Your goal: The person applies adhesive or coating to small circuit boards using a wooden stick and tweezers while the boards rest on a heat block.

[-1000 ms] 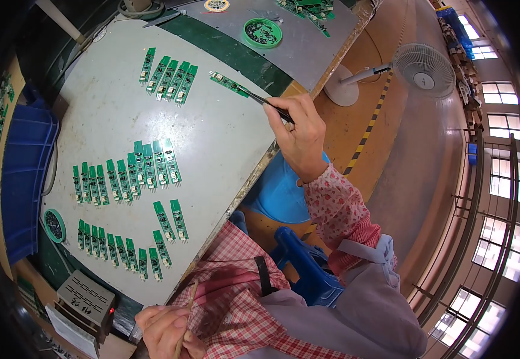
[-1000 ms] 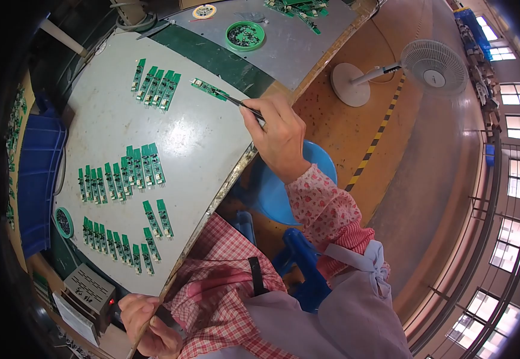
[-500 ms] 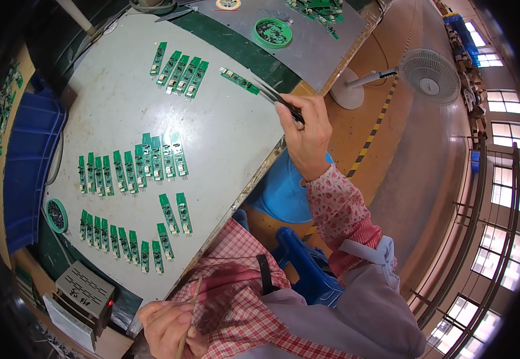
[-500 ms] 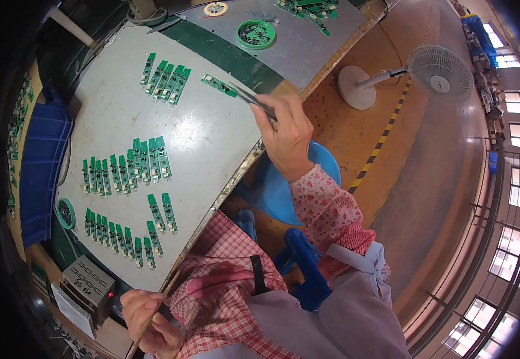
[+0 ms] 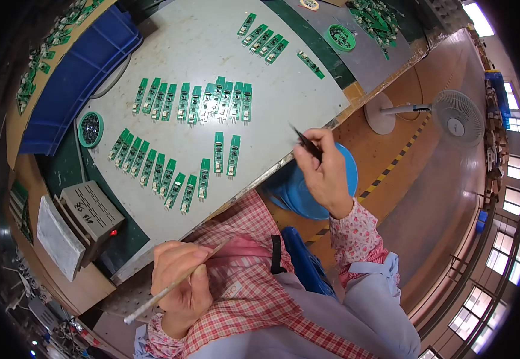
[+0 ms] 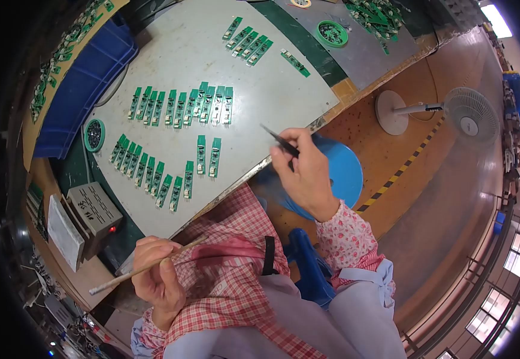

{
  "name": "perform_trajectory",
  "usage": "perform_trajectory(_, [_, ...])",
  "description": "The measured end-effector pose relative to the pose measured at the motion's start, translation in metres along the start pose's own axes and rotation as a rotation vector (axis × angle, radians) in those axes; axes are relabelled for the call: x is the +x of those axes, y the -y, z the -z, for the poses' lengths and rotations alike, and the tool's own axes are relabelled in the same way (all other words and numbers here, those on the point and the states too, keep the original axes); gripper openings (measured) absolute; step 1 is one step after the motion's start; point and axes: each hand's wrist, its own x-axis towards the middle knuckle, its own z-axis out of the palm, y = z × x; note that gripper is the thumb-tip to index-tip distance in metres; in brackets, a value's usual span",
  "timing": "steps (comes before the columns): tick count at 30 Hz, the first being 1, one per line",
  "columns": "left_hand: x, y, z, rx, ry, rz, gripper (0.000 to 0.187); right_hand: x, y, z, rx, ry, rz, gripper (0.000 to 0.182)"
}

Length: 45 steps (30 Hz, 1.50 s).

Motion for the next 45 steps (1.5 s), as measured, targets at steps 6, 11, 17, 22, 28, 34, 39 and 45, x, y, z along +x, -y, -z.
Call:
perform_trajectory(6, [-0.021, 0.009, -0.003, -0.003, -0.072, 0.122, 0.012, 0.021, 0.009, -0.012, -0.089, 0.208, 0.316, 0.028])
perform_trajectory(11, [-0.031, 0.008, -0.004, 0.022, -0.07, 0.178, 0.013, 0.057, 0.02, -0.015, -0.337, 0.416, 0.599, 0.041])
perform_trajectory(17, [-0.034, 0.008, -0.005, 0.059, -0.073, 0.242, 0.011, 0.082, 0.037, -0.017, -0.441, 0.622, 0.699, 0.035])
perform_trajectory(22, [-0.033, 0.011, -0.008, 0.067, -0.082, 0.229, 0.011, 0.082, 0.039, -0.014, -0.476, 0.685, 0.709, 0.033])
perform_trajectory(28, [-0.027, 0.016, -0.019, 0.037, -0.013, 0.287, 0.008, 0.064, 0.033, -0.002, -0.473, 0.668, 0.628, 0.033])
perform_trajectory(34, [-0.021, 0.025, -0.035, -0.004, -0.005, 0.252, 0.008, 0.054, 0.027, 0.0, -0.42, 0.638, 0.577, 0.033])
perform_trajectory(39, [-0.02, 0.026, -0.04, -0.004, 0.007, 0.265, 0.007, 0.056, 0.024, -0.001, -0.358, 0.638, 0.579, 0.034])
perform_trajectory(45, [-0.028, 0.03, -0.048, -0.033, 0.022, 0.33, 0.008, 0.064, 0.023, -0.003, -0.324, 0.683, 0.556, 0.03])
